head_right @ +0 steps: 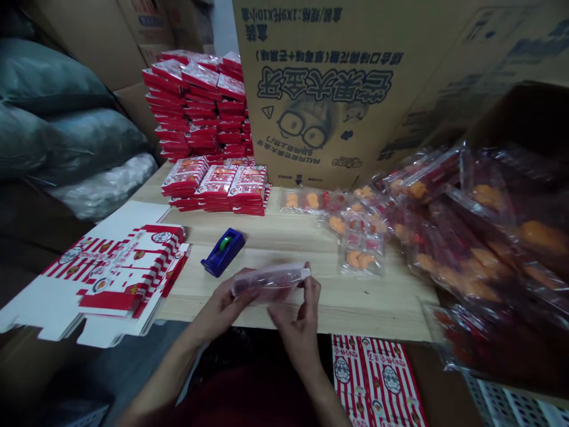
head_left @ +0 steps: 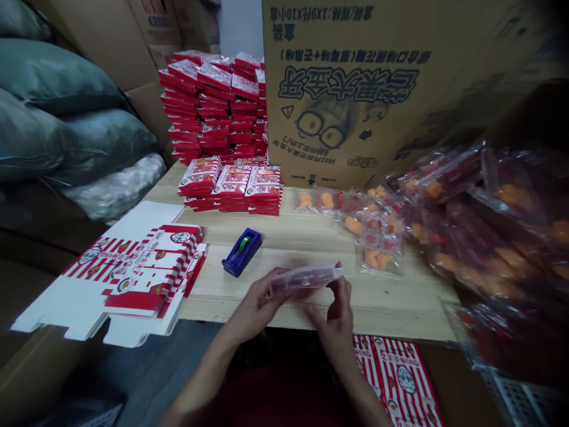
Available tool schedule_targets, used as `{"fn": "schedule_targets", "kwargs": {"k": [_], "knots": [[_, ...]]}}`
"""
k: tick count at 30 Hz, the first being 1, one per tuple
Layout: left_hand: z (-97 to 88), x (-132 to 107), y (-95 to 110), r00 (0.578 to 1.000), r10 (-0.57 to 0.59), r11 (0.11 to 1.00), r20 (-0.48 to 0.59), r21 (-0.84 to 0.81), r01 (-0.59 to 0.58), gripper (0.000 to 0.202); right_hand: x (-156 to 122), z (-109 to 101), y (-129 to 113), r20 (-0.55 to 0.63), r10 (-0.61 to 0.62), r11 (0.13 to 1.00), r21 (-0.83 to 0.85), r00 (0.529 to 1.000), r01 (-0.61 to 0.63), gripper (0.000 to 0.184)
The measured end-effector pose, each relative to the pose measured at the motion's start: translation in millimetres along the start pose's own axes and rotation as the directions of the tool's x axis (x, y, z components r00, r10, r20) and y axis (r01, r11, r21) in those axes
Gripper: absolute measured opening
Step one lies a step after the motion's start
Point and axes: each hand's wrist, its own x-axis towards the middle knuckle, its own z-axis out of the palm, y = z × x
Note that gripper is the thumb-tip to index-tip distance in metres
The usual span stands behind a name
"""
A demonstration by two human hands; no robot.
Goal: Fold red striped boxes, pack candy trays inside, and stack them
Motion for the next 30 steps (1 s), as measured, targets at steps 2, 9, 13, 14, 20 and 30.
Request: {"fn": "schedule_targets", "kwargs": {"k": [2, 9, 13, 14, 20, 30], "knots": [[-7.7, 2.2, 2.2, 0.997, 0.007, 1.0, 0.074, -0.009, -0.006, 0.04, 8.2, -8.7, -2.6, 0.003, 0.055, 0.99, 0.133, 0.998, -0.055, 0.049], [5.8, 3.6, 15.7, 0.987, 0.026, 0.987, -0.161, -0.152, -0.05, 0.036, 23.4, 1.8, -29.0, -0.003, 0.258, 0.874, 0.428, 0.966, -0.232, 0.024], [10.7, 3.2, 10.2, 0.965, -0.045, 0.994, -0.258, -0.11, 0.017, 0.028, 15.1, 6.3, -36.5, -0.011, 0.251, 0.872, 0.437, 0.968, -0.221, 0.022], [11.2, 3.5, 7.6, 0.959, -0.063, 0.994, -0.275, -0.101, 0.036, 0.026, 14.3, 6.0, -36.7, -0.02, 0.252, 0.874, 0.434, 0.967, -0.219, 0.021], [10.6, 6.7, 2.4, 0.937, -0.124, 0.983, -0.325, -0.169, 0.072, 0.029, 19.9, 6.6, -33.7, -0.015, 0.29, 0.832, 0.499, 0.957, -0.245, 0.015], [-1.5, -3.0, 8.7, 0.979, -0.123, 0.872, -0.164, -0.489, 0.027, 0.045, 21.9, 13.9, -31.2, -0.037, 0.274, 0.828, 0.518, 0.961, -0.216, 0.017]]}}
